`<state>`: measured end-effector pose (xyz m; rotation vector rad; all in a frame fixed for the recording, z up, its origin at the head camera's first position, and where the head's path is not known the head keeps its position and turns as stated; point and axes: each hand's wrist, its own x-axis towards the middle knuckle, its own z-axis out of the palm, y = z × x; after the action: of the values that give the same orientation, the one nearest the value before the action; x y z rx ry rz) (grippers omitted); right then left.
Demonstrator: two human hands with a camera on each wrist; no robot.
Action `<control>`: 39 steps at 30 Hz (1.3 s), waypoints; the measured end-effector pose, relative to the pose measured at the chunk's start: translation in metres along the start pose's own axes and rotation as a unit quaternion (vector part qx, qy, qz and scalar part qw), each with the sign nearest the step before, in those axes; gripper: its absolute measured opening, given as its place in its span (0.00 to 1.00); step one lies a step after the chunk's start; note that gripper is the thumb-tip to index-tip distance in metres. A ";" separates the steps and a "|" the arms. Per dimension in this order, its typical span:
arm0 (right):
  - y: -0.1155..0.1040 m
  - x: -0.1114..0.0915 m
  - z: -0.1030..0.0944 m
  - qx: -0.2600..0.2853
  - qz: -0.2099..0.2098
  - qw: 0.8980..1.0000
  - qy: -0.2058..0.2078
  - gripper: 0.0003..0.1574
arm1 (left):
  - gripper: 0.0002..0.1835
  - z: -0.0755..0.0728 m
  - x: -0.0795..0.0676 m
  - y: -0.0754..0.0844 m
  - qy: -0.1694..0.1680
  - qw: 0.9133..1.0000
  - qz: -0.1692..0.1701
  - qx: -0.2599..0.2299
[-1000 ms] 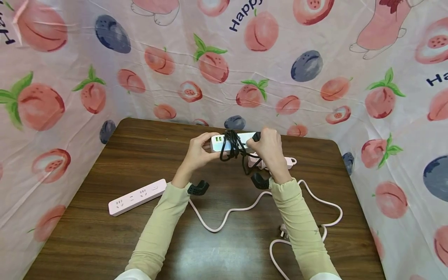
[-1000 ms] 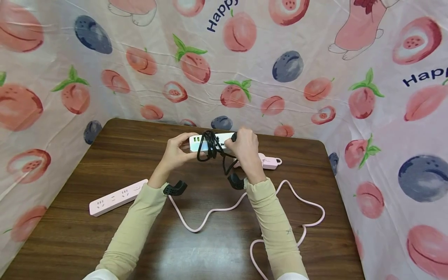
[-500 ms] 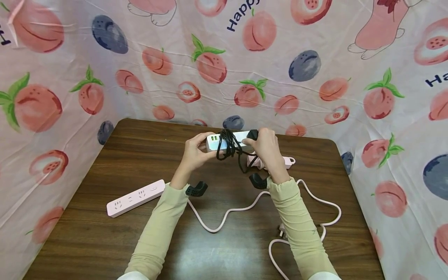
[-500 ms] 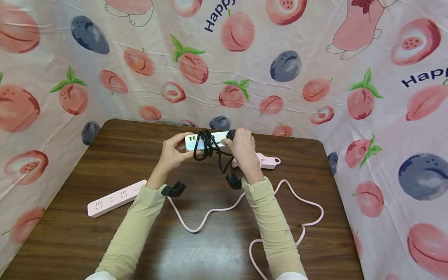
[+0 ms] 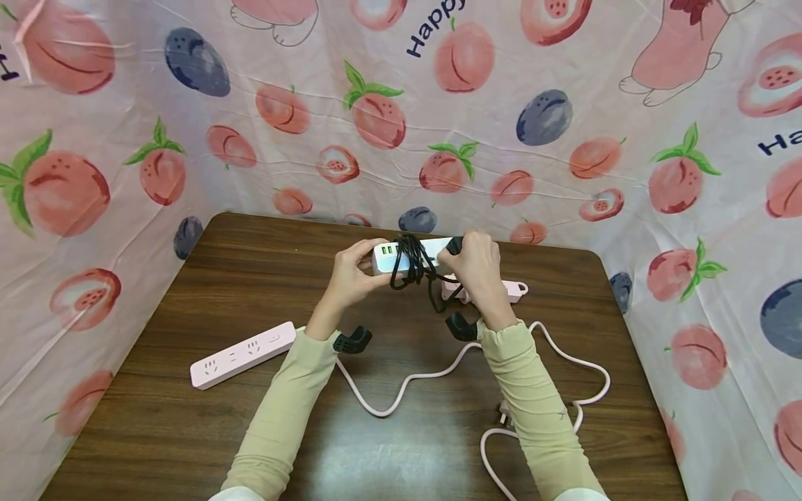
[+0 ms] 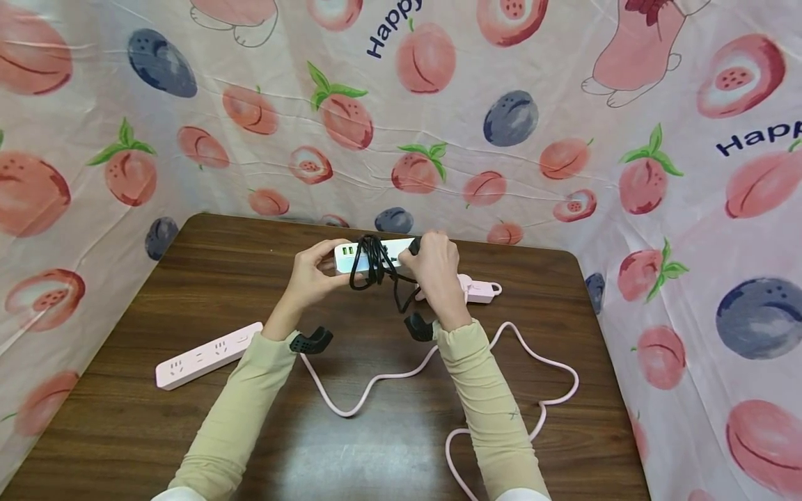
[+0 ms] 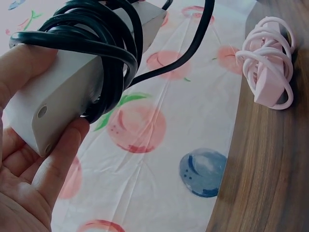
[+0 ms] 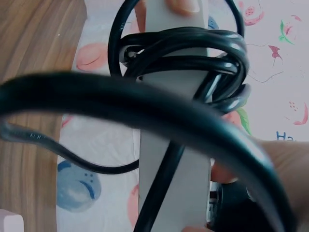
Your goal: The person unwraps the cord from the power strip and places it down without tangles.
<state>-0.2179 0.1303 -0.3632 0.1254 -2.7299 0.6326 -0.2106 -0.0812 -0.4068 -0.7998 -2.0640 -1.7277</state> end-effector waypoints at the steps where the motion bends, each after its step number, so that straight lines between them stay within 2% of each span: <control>1: 0.000 0.000 0.000 0.000 0.001 1.000 0.000 0.19 | 0.26 0.000 0.000 0.000 -0.001 1.000 0.000 0.002; 6: 0.002 -0.001 0.000 -0.012 0.002 1.000 0.006 0.15 | 0.26 0.003 -0.001 0.000 0.000 1.000 -0.003 0.004; 12: 0.003 0.000 0.000 -0.008 0.005 1.000 0.023 0.15 | 0.27 0.004 -0.001 0.000 0.008 1.000 -0.003 -0.002; 17: -0.001 0.000 -0.001 0.019 0.041 0.999 -0.018 0.23 | 0.27 0.003 -0.001 -0.002 0.019 1.000 -0.003 0.004; 20: -0.003 0.000 -0.002 0.011 0.052 0.997 -0.049 0.29 | 0.26 0.003 -0.002 -0.004 0.019 1.000 -0.005 0.007; 22: -0.003 0.001 -0.002 0.003 0.049 0.997 -0.056 0.28 | 0.26 0.003 -0.002 -0.005 0.017 1.000 -0.006 0.005; 25: -0.003 0.000 -0.002 0.001 0.040 0.998 -0.049 0.24 | 0.26 0.004 -0.003 -0.006 0.014 1.000 -0.008 0.001; 29: -0.002 0.000 -0.001 0.005 0.017 1.000 -0.019 0.18 | 0.26 0.005 -0.004 -0.005 0.009 1.000 -0.009 0.003; 34: 0.002 0.000 0.002 0.013 0.008 1.000 0.013 0.16 | 0.27 0.008 -0.003 -0.003 0.005 1.000 -0.003 0.006; 39: 0.008 0.001 0.005 -0.009 -0.009 1.000 0.017 0.14 | 0.27 0.010 -0.004 -0.004 0.000 1.000 -0.006 0.000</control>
<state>-0.2215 0.1349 -0.3709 0.1336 -2.6977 0.5984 -0.2088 -0.0731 -0.4138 -0.7878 -2.0725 -1.7350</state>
